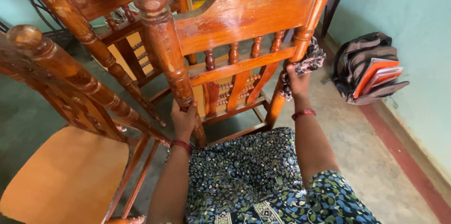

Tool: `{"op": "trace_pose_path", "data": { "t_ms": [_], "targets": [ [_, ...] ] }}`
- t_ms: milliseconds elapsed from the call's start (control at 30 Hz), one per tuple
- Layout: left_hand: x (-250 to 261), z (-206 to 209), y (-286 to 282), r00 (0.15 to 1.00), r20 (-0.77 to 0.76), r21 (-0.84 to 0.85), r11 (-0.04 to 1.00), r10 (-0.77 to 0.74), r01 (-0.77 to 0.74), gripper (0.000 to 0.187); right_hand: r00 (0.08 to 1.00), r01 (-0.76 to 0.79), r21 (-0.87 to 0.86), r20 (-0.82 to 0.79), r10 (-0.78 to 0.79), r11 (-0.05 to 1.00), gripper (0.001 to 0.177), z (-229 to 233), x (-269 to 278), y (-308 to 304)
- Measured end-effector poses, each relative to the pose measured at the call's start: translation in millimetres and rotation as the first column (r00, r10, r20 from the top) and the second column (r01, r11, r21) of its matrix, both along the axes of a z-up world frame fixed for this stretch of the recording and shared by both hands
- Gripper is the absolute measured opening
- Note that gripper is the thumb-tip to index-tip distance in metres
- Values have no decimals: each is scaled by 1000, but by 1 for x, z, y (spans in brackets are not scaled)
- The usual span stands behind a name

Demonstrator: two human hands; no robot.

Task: The person wipes the backrest of a wooden chair using a patterned cloth. They systematically clean the vertical spindles and horizontal rails, moving from the center outward and then to the top rail.

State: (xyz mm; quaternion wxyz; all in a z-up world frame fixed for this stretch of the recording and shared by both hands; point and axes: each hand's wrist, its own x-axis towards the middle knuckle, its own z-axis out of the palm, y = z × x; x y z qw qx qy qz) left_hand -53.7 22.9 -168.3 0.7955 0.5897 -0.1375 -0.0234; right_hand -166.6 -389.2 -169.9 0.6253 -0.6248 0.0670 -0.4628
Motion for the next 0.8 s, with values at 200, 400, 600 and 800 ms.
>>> {"op": "trace_pose_path", "data": {
  "t_ms": [200, 400, 600, 800],
  "targets": [
    [4, 18, 7, 967, 242, 201, 970, 85, -136, 36, 993, 52, 37, -109, -48, 998, 47, 11, 2, 8],
    [0, 49, 16, 939, 321, 304, 925, 124, -227, 45, 955, 277, -173, -60, -291, 945, 54, 21, -5, 27],
    [20, 58, 15, 951, 298, 313, 934, 78, -174, 44, 881, 391, -226, -189, -434, 892, 55, 44, -12, 35],
    [63, 71, 7, 968, 252, 265, 960, 17, -86, 50, 821, 413, -316, -278, -499, 854, 58, 68, 14, 34]
  ]
}}
